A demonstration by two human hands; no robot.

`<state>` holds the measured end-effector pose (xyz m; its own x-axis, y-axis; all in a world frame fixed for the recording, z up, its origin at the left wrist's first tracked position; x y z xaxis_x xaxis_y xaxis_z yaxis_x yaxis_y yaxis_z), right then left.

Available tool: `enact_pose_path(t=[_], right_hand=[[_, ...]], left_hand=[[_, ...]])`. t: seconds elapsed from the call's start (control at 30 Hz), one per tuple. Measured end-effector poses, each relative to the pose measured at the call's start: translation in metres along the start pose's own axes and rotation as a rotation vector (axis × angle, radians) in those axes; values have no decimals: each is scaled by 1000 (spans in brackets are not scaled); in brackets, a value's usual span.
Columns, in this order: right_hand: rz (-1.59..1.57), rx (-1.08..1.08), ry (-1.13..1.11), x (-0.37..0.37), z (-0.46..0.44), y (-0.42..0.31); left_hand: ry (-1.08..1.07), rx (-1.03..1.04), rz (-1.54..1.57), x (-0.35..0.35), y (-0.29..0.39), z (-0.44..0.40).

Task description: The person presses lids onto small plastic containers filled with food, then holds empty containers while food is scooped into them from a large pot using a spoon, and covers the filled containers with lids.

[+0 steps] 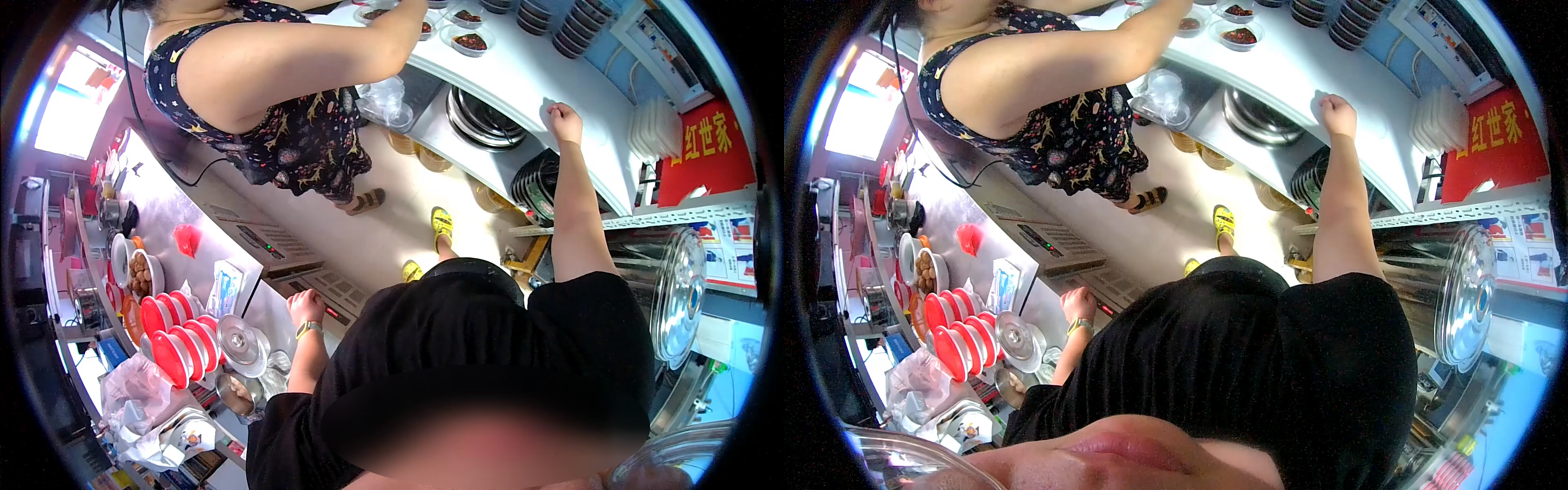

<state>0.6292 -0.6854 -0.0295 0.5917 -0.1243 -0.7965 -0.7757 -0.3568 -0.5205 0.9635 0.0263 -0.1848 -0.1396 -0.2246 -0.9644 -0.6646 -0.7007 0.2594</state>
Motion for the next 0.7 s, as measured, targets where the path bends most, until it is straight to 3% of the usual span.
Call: enact_pose_path(t=[0.7], right_hand=[[7, -21, -1, -3, 1, -4]], left_hand=[[-46, -25, -6, 3, -3, 0]])
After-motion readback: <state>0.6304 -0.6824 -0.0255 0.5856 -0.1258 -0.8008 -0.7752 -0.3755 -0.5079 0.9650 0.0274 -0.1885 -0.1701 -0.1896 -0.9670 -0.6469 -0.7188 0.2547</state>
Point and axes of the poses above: each hand's wrist, its own z-axis away from the middle knuckle, its own x-axis out of the palm, y = z × x, the point moved 6 cm from there along -z, towards the middle knuckle, and after that the axes turned 5 degrees about z, right-handed, at the moved point
